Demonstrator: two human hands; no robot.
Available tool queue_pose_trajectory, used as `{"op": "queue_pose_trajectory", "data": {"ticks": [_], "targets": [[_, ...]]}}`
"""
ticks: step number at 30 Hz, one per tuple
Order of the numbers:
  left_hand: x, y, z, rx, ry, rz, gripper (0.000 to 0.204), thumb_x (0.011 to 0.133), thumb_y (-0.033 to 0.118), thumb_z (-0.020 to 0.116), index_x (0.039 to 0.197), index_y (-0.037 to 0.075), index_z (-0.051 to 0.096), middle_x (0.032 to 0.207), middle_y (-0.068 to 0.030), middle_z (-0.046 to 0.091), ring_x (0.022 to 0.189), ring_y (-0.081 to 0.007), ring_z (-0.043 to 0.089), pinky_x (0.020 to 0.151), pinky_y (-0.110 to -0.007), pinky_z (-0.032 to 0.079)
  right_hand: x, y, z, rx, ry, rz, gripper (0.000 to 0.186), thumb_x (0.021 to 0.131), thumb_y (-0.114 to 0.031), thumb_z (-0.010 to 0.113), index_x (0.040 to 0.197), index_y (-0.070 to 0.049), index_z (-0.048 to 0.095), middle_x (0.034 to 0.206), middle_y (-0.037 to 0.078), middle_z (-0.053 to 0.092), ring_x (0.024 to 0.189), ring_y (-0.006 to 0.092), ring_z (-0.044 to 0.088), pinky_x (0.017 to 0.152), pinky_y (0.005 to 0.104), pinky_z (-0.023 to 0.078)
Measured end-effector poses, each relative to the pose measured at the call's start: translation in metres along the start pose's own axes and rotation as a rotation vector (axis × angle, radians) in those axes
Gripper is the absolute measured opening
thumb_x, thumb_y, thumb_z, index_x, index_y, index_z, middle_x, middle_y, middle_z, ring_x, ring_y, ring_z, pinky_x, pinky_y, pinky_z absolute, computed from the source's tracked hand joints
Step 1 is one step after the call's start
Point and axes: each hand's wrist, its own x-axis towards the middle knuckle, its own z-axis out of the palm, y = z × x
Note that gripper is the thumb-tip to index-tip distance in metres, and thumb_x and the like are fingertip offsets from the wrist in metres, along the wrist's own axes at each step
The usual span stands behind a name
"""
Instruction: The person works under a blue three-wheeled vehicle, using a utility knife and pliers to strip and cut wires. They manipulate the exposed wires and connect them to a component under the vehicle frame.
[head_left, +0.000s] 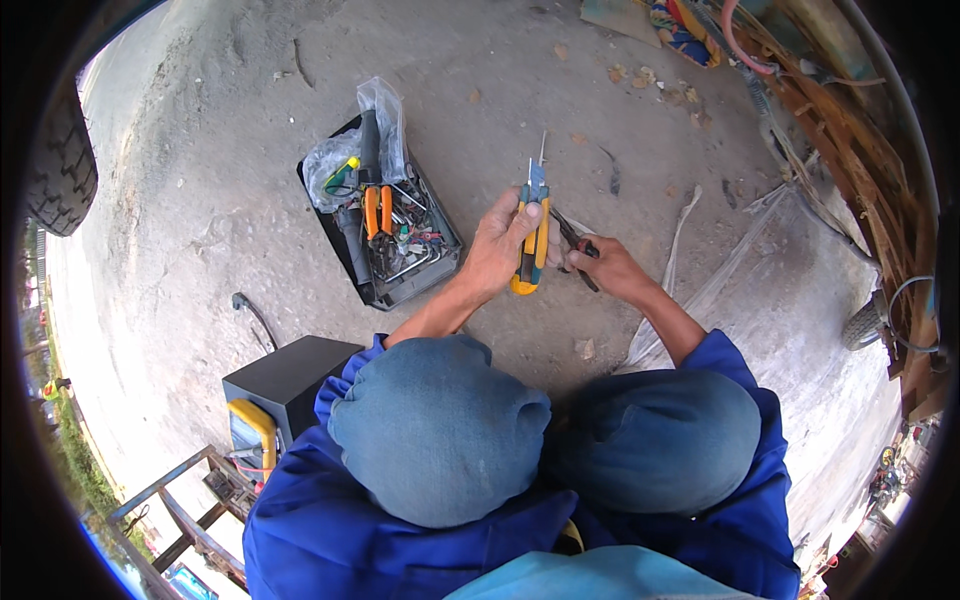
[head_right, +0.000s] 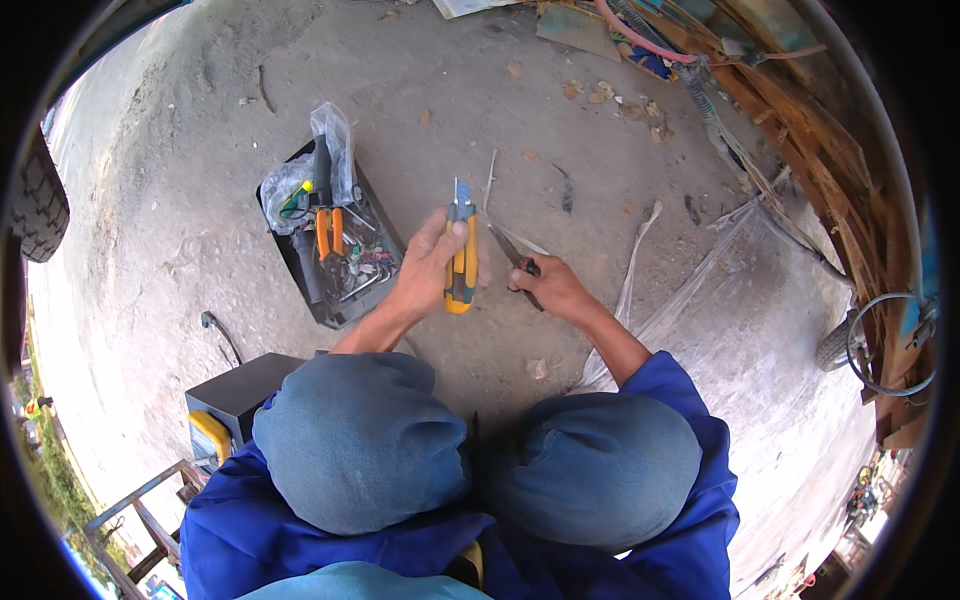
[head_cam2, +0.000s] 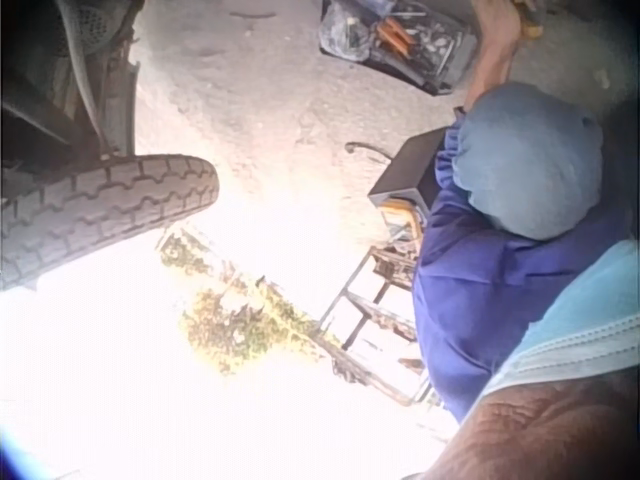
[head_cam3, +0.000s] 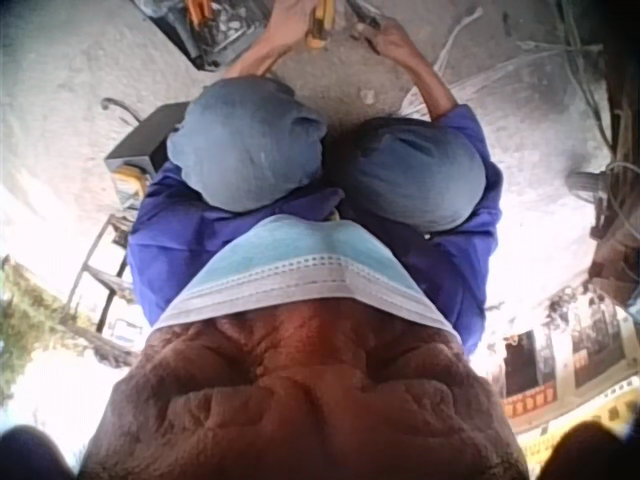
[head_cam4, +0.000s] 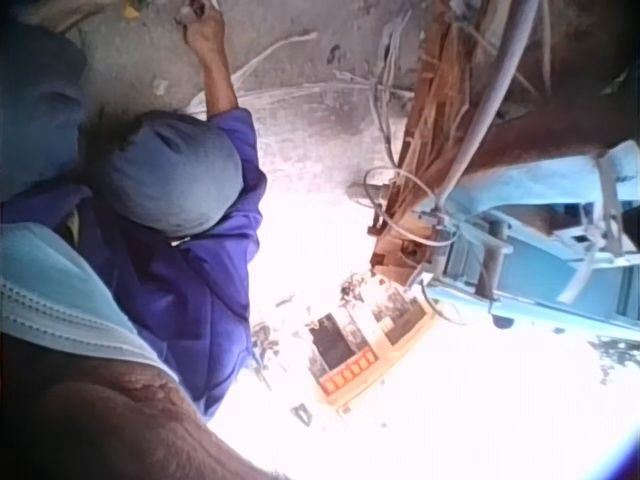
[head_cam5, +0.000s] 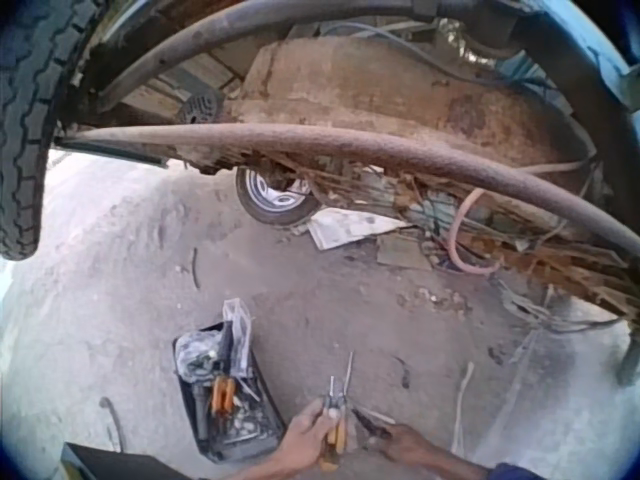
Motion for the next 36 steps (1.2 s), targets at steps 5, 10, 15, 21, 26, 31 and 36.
{"op": "queue_pose_trajectory", "data": {"ticks": [5,10,15,21,26,31,36], "targets": [[-0.002,0.001,0.001,-0.057,-0.012,-0.025,0.037,0.109,0.037,0.049,0.122,0.003,0.051,0.087,-0.0091,0.065,0.07,-0.018,0.066,0.065,-0.031,0.053,-0.008,-0.016,-0.006,0.07,-0.017,-0.035,0.029,0.094,-0.031,0.067,0.095,-0.003,0.071,0.078,0.006,0.066,0.075,0.0153,0.059,0.072,0.0334,0.048],[-0.004,0.002,0.0,-0.064,-0.063,0.008,0.037,0.109,0.037,0.05,0.123,0.003,0.052,0.088,-0.0104,0.067,0.07,-0.0191,0.067,0.065,-0.031,0.054,-0.01,-0.026,-0.008,0.165,-0.06,0.04,0.027,0.095,-0.029,0.068,0.093,-0.003,0.07,0.076,0.002,0.061,0.073,0.0137,0.054,0.069,0.0321,0.045],[-0.006,0.01,0.001,-0.1,-0.092,-0.012,0.037,0.108,0.033,0.052,0.125,0.0,0.05,0.09,-0.0136,0.07,0.072,-0.0215,0.07,0.067,-0.035,0.059,-0.008,-0.025,-0.01,0.272,-0.063,0.049,0.026,0.096,-0.028,0.068,0.092,-0.002,0.069,0.075,0.002,0.06,0.073,0.0123,0.054,0.067,0.0316,0.045],[-0.007,0.011,0.001,-0.039,-0.082,-0.015,0.036,0.107,0.032,0.053,0.125,0.001,0.052,0.093,-0.0153,0.071,0.074,-0.0227,0.071,0.068,-0.034,0.057,-0.009,-0.01,-0.002,-0.036,-0.088,0.051,0.03,0.093,-0.032,0.068,0.088,-0.002,0.069,0.074,0.009,0.063,0.073,0.0205,0.06,0.069,0.0378,0.048],[-0.007,0.011,0.0,0.057,-0.142,-0.014,0.037,0.107,0.033,0.055,0.124,0.001,0.052,0.093,-0.0149,0.071,0.074,-0.0207,0.07,0.068,-0.034,0.057,-0.01,0.004,0.006,-0.297,-0.308,0.047,0.034,0.091,-0.035,0.067,0.092,-0.001,0.07,0.081,0.019,0.068,0.079,0.0336,0.067,0.075,0.0454,0.05],[-0.007,0.015,0.004,0.114,-0.195,-0.094,0.038,0.107,0.033,0.054,0.122,-0.001,0.052,0.092,-0.0125,0.07,0.075,-0.0184,0.07,0.067,-0.032,0.056,-0.016,-0.007,0.008,-0.522,-0.29,0.06,0.035,0.091,-0.033,0.069,0.098,0.001,0.069,0.09,0.02,0.071,0.088,0.0327,0.069,0.082,0.0459,0.051],[-0.004,0.027,0.006,0.073,-0.203,-0.1,0.035,0.107,0.031,0.053,0.121,-0.001,0.054,0.094,-0.0124,0.069,0.076,-0.0187,0.07,0.069,-0.032,0.058,-0.021,-0.05,0.013,0.128,-0.379,-0.106,0.047,0.087,-0.028,0.075,0.121,0.002,0.062,0.113,0.014,0.068,0.109,0.0269,0.063,0.096,0.0403,0.048]]}}
